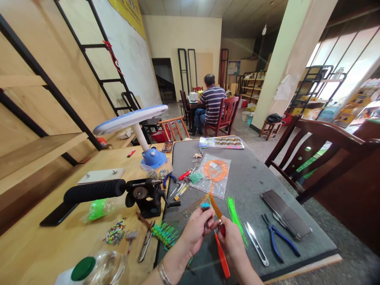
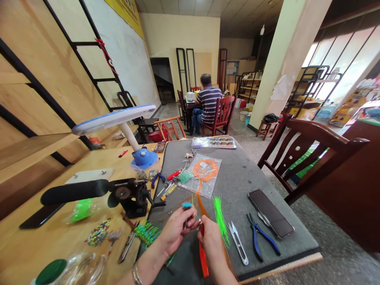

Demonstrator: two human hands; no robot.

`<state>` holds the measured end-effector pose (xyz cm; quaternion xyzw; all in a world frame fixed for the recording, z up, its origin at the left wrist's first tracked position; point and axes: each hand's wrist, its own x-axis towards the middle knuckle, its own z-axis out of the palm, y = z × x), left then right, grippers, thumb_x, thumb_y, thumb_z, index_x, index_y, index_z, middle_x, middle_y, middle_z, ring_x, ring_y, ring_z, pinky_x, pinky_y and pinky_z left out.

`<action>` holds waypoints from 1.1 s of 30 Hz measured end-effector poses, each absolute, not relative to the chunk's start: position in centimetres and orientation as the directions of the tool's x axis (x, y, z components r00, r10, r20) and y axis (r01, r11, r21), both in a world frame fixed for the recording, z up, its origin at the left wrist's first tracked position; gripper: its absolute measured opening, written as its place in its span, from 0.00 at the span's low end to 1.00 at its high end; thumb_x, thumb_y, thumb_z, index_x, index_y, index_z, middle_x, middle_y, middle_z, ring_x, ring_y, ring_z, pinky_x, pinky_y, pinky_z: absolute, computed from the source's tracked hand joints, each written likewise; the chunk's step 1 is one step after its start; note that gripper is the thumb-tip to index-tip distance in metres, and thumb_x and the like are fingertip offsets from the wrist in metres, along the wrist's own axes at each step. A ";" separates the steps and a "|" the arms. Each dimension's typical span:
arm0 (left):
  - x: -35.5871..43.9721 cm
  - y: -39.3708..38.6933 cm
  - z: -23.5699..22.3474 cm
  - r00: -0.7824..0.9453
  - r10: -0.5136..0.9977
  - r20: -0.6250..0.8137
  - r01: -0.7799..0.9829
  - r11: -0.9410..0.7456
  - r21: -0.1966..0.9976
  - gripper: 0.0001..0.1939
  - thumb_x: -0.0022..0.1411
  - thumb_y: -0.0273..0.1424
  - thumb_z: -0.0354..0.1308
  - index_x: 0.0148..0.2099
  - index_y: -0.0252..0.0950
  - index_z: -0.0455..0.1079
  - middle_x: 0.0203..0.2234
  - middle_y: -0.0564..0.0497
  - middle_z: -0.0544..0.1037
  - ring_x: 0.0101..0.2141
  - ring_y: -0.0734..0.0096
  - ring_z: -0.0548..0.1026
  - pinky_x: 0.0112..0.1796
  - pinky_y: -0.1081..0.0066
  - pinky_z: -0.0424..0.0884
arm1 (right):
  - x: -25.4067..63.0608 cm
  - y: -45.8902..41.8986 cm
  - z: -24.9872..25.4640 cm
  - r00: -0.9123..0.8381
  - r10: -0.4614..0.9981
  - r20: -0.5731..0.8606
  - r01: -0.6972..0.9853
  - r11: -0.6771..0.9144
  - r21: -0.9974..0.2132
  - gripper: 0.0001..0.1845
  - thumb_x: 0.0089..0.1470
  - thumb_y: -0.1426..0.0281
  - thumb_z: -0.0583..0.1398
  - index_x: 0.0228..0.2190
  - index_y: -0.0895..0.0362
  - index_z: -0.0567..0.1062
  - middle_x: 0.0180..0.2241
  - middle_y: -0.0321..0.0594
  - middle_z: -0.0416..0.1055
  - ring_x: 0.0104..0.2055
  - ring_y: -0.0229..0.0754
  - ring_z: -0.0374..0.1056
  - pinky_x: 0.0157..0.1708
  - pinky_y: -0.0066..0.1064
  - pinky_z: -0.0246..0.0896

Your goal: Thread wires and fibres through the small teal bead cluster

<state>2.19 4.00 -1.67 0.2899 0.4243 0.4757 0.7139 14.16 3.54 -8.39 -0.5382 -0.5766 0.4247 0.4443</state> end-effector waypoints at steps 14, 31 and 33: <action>2.0 4.0 -1.6 0.175 0.926 -0.334 -0.439 0.377 0.815 0.21 0.44 0.43 0.67 0.27 0.34 0.61 0.14 0.60 0.60 0.19 0.82 0.62 0.21 0.79 0.52 | 14.1 3.9 -8.0 -0.072 0.985 0.154 0.307 0.169 -0.937 0.13 0.50 0.65 0.52 0.19 0.54 0.69 0.15 0.35 0.65 0.16 0.37 0.57 0.18 0.27 0.49; 2.0 3.9 -1.6 0.178 0.936 -0.303 -0.420 0.350 0.837 0.19 0.47 0.41 0.66 0.27 0.34 0.61 0.15 0.61 0.60 0.20 0.82 0.61 0.23 0.79 0.54 | 14.3 4.1 -9.4 -0.091 0.939 0.332 0.519 0.329 -0.789 0.08 0.48 0.73 0.52 0.21 0.56 0.69 0.16 0.34 0.67 0.17 0.36 0.60 0.19 0.24 0.51; 2.0 3.9 -1.7 0.174 0.936 -0.307 -0.415 0.353 0.839 0.20 0.46 0.42 0.66 0.27 0.34 0.61 0.15 0.61 0.60 0.20 0.82 0.61 0.22 0.79 0.52 | 14.3 4.2 -9.9 -0.107 0.922 0.372 0.536 0.369 -0.760 0.08 0.48 0.74 0.52 0.22 0.56 0.69 0.16 0.33 0.66 0.17 0.35 0.59 0.19 0.24 0.51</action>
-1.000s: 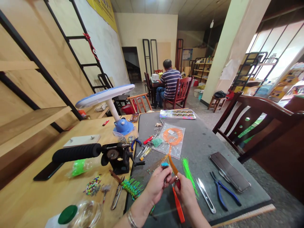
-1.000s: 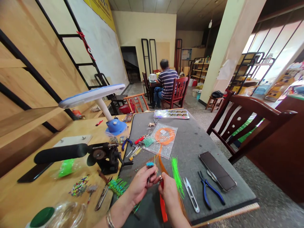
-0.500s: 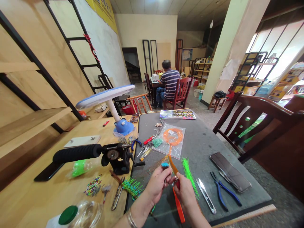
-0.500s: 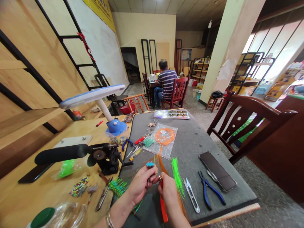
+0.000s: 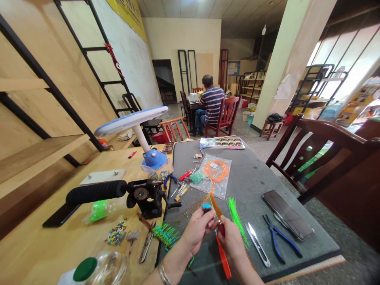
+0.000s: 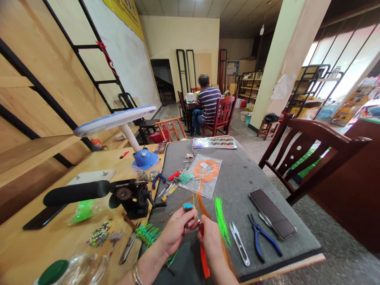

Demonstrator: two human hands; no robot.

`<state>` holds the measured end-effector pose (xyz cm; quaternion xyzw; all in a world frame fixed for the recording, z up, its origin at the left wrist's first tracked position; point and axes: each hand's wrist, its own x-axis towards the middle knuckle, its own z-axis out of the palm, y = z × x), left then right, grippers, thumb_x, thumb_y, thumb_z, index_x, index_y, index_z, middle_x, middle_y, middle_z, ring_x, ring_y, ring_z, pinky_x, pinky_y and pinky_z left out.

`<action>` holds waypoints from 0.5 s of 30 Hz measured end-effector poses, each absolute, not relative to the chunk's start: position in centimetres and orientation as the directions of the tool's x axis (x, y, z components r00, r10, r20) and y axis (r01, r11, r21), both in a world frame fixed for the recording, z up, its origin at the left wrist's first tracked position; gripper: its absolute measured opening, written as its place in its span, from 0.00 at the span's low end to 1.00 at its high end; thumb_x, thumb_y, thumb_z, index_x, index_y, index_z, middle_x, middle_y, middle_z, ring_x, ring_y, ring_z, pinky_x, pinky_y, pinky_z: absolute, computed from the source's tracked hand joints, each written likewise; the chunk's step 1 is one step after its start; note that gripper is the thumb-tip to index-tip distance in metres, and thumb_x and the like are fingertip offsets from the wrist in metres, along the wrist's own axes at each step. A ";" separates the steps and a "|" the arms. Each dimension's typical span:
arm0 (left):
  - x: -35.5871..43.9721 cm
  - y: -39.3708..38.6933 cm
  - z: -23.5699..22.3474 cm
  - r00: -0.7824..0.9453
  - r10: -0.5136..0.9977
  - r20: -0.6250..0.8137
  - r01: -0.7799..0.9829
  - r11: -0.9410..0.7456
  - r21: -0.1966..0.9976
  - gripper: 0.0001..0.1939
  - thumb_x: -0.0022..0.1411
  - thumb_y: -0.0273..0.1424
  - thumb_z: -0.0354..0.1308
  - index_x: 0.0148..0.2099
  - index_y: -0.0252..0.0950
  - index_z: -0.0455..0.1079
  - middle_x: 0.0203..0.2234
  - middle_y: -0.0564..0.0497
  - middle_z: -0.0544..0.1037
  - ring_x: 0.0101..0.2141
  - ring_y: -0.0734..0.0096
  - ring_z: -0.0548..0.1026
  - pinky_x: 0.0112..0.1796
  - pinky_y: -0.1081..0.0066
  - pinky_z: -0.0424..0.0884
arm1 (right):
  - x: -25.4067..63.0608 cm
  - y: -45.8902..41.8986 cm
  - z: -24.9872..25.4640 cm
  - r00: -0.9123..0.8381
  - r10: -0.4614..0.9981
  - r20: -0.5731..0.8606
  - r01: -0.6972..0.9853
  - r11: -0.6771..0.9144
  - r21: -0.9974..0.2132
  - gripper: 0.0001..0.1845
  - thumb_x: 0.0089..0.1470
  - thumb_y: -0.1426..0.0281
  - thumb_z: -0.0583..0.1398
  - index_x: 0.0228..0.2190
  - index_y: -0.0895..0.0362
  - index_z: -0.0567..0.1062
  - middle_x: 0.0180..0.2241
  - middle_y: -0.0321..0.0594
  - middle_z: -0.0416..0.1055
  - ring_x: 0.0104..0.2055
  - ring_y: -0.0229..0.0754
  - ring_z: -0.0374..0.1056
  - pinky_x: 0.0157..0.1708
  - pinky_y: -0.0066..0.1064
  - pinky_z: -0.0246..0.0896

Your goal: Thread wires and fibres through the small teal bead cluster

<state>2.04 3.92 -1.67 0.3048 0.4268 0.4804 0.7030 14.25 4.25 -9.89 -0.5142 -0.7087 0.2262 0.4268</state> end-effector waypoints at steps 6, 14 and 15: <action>2.1 3.9 -1.4 0.173 0.933 -0.317 -0.398 0.360 0.844 0.21 0.45 0.43 0.67 0.27 0.34 0.60 0.15 0.61 0.60 0.20 0.81 0.62 0.21 0.79 0.49 | 14.4 4.5 -10.7 -0.134 0.891 0.433 0.577 0.426 -0.697 0.09 0.43 0.79 0.50 0.23 0.56 0.68 0.17 0.34 0.68 0.18 0.36 0.62 0.19 0.23 0.52; 2.0 4.0 -1.5 0.176 0.935 -0.308 -0.390 0.354 0.850 0.21 0.45 0.43 0.66 0.27 0.34 0.60 0.15 0.61 0.60 0.19 0.82 0.61 0.20 0.78 0.46 | 14.6 4.6 -10.2 -0.190 0.836 0.515 0.631 0.506 -0.588 0.11 0.43 0.81 0.49 0.24 0.56 0.67 0.18 0.36 0.71 0.18 0.36 0.65 0.21 0.23 0.54; 2.0 4.0 -1.5 0.176 0.936 -0.306 -0.391 0.352 0.851 0.21 0.46 0.43 0.66 0.27 0.34 0.60 0.15 0.61 0.60 0.19 0.82 0.61 0.20 0.78 0.46 | 14.6 4.6 -10.2 -0.191 0.834 0.518 0.633 0.508 -0.584 0.11 0.42 0.81 0.49 0.24 0.56 0.67 0.18 0.36 0.71 0.18 0.36 0.65 0.21 0.23 0.54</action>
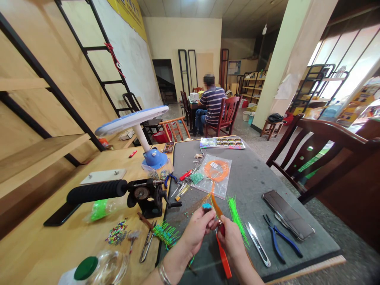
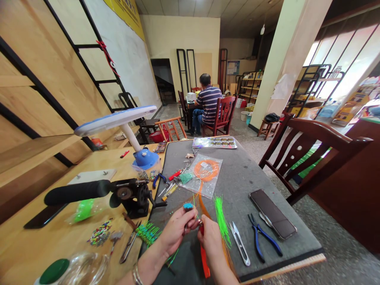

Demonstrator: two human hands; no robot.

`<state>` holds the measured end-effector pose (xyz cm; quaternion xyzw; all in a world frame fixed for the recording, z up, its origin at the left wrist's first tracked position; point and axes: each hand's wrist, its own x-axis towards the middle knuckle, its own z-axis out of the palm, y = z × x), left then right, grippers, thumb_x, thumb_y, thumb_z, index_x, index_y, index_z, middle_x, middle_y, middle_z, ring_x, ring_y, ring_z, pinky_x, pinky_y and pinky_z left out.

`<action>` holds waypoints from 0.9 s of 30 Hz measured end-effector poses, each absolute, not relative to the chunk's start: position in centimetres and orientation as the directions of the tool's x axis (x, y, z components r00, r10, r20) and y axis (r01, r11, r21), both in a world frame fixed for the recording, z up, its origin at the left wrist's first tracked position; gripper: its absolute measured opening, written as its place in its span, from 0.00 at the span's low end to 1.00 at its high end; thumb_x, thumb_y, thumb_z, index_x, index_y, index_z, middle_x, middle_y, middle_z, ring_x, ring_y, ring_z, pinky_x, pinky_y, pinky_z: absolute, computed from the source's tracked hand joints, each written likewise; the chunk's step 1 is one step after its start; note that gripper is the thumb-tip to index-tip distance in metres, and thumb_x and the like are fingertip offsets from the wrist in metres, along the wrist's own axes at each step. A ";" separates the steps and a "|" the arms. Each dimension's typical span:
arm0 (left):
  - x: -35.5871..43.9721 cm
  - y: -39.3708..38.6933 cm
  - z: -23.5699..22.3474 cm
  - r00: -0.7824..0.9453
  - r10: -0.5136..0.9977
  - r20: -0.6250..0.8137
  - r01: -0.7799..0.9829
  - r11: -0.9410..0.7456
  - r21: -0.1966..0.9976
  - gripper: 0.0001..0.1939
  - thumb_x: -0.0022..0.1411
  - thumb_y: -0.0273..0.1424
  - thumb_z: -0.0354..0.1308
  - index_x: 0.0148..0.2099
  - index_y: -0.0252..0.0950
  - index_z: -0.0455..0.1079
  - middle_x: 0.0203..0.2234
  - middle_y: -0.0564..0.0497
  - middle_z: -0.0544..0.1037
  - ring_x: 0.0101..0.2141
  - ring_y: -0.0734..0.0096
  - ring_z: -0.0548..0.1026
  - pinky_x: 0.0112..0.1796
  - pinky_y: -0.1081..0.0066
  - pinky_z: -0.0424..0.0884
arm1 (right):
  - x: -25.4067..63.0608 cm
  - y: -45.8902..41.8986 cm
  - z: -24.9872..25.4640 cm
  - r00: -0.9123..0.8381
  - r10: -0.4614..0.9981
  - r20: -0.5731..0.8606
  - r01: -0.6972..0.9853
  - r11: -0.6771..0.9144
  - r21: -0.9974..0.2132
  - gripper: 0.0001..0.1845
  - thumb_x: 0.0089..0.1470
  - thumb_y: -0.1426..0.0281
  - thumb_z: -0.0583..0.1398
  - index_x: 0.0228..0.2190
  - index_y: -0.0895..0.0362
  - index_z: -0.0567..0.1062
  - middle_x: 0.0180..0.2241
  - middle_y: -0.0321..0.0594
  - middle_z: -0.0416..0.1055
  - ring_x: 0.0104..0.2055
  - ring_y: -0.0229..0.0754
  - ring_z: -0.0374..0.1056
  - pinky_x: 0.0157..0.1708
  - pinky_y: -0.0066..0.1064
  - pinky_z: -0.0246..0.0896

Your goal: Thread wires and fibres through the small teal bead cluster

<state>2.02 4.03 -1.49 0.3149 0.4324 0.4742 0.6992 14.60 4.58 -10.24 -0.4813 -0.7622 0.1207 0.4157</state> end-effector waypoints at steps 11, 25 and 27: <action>2.1 3.8 -1.3 0.169 0.935 -0.313 -0.405 0.355 0.843 0.21 0.44 0.42 0.67 0.27 0.34 0.61 0.16 0.61 0.60 0.20 0.82 0.61 0.23 0.78 0.51 | 14.5 4.6 -10.0 -0.186 0.812 0.554 0.647 0.525 -0.553 0.11 0.42 0.81 0.49 0.24 0.56 0.67 0.16 0.33 0.68 0.16 0.34 0.61 0.17 0.22 0.51; 2.1 4.0 -1.3 0.182 0.936 -0.302 -0.383 0.350 0.855 0.22 0.45 0.44 0.66 0.27 0.35 0.60 0.15 0.61 0.59 0.19 0.82 0.59 0.20 0.78 0.44 | 14.6 4.6 -10.1 -0.179 0.799 0.574 0.650 0.534 -0.541 0.12 0.41 0.81 0.49 0.24 0.56 0.68 0.17 0.34 0.70 0.17 0.35 0.64 0.19 0.22 0.53; 2.1 4.0 -1.3 0.178 0.935 -0.306 -0.379 0.353 0.855 0.22 0.44 0.44 0.66 0.27 0.35 0.60 0.15 0.61 0.59 0.19 0.82 0.59 0.20 0.78 0.44 | 14.6 4.6 -10.2 -0.180 0.807 0.563 0.653 0.526 -0.545 0.12 0.43 0.81 0.49 0.25 0.56 0.68 0.17 0.34 0.70 0.16 0.35 0.64 0.18 0.22 0.52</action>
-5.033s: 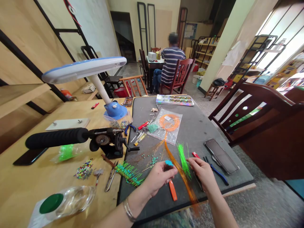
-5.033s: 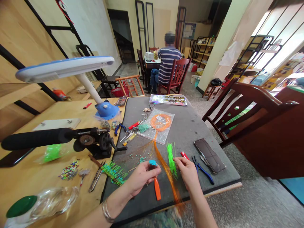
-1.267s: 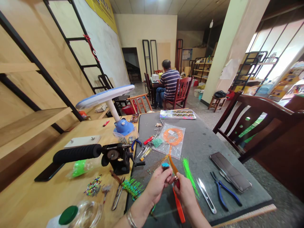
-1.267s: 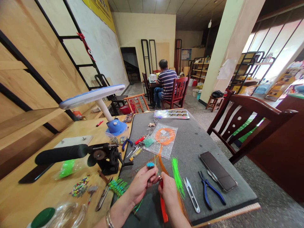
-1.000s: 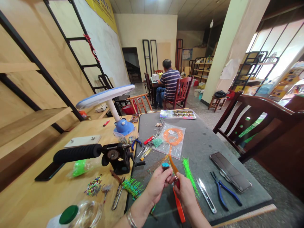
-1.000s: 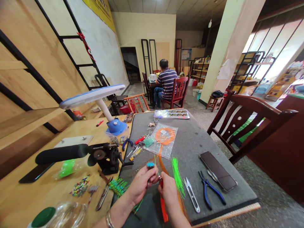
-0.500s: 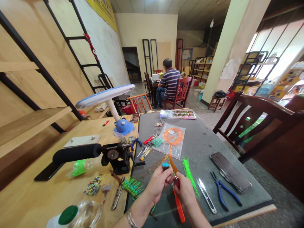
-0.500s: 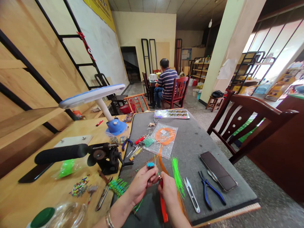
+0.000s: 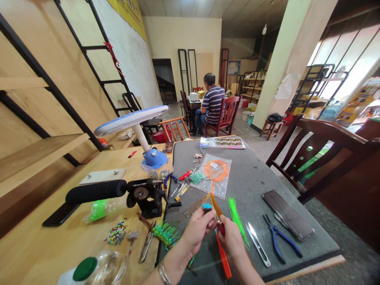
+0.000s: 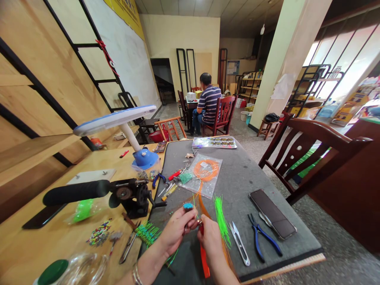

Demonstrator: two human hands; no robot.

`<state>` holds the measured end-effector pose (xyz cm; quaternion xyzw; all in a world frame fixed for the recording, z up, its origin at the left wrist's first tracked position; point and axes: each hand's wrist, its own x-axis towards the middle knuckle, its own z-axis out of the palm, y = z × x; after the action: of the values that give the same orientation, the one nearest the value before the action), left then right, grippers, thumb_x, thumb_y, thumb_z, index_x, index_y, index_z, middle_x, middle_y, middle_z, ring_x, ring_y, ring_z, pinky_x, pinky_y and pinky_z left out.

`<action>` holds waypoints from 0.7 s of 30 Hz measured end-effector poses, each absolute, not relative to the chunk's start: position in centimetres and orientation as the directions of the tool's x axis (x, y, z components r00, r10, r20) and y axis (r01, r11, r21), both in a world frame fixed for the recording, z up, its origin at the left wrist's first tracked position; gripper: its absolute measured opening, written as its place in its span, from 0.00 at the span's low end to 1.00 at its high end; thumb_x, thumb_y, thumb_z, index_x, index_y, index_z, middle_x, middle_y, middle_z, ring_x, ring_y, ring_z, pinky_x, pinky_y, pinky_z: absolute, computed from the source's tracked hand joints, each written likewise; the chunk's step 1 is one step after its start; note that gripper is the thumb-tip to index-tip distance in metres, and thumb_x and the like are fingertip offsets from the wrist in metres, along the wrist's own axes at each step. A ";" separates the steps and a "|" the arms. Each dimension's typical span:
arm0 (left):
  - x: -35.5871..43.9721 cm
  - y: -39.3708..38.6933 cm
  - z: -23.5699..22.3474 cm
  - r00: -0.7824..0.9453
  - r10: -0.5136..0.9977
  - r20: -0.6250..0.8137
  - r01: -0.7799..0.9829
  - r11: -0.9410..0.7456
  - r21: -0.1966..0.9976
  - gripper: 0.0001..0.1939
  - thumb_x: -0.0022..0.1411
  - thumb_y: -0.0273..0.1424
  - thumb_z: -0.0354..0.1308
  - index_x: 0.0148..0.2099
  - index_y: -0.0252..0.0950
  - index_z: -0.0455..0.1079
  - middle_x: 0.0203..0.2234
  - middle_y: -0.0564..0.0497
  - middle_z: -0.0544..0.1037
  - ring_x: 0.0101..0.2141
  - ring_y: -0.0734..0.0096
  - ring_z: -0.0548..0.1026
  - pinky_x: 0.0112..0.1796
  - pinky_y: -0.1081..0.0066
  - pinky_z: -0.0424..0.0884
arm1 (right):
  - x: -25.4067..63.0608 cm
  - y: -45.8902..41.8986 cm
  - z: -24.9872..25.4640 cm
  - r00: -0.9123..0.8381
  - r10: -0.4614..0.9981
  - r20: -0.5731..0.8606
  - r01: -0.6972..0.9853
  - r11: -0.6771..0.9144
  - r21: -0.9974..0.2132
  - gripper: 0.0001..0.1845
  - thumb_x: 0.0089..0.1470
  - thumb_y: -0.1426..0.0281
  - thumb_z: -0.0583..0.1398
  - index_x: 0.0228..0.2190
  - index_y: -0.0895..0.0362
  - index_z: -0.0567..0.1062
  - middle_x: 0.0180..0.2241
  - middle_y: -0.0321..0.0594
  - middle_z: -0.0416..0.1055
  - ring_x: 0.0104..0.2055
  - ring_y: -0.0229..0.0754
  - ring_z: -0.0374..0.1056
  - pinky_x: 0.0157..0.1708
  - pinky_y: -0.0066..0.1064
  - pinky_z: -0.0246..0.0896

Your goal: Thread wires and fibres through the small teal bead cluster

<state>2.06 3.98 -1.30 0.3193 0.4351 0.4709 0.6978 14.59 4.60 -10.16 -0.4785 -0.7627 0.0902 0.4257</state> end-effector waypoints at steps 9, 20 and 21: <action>2.1 4.0 -1.2 0.171 0.936 -0.308 -0.401 0.351 0.846 0.21 0.45 0.43 0.67 0.27 0.34 0.61 0.15 0.61 0.60 0.19 0.82 0.60 0.21 0.78 0.50 | 14.6 4.6 -10.3 -0.171 0.829 0.532 0.666 0.495 -0.558 0.11 0.41 0.81 0.49 0.24 0.55 0.67 0.17 0.34 0.70 0.16 0.35 0.63 0.18 0.23 0.51; 2.2 3.8 -0.7 0.163 0.935 -0.315 -0.396 0.355 0.847 0.22 0.42 0.44 0.68 0.26 0.34 0.61 0.15 0.61 0.59 0.19 0.82 0.58 0.21 0.78 0.48 | 14.3 4.6 -10.3 -0.142 0.824 0.548 0.658 0.492 -0.570 0.11 0.40 0.80 0.49 0.24 0.55 0.66 0.16 0.33 0.68 0.16 0.35 0.61 0.18 0.23 0.49; 2.2 3.8 -0.7 0.162 0.935 -0.315 -0.394 0.354 0.848 0.22 0.42 0.44 0.68 0.26 0.34 0.61 0.15 0.61 0.59 0.19 0.82 0.59 0.21 0.78 0.47 | 14.3 4.6 -10.3 -0.141 0.823 0.551 0.658 0.494 -0.569 0.11 0.40 0.80 0.49 0.24 0.55 0.66 0.16 0.34 0.69 0.16 0.35 0.62 0.19 0.23 0.49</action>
<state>2.17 3.82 -0.71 0.3088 0.4377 0.4769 0.6969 14.29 4.60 -10.32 -0.4940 -0.7493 0.0956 0.4306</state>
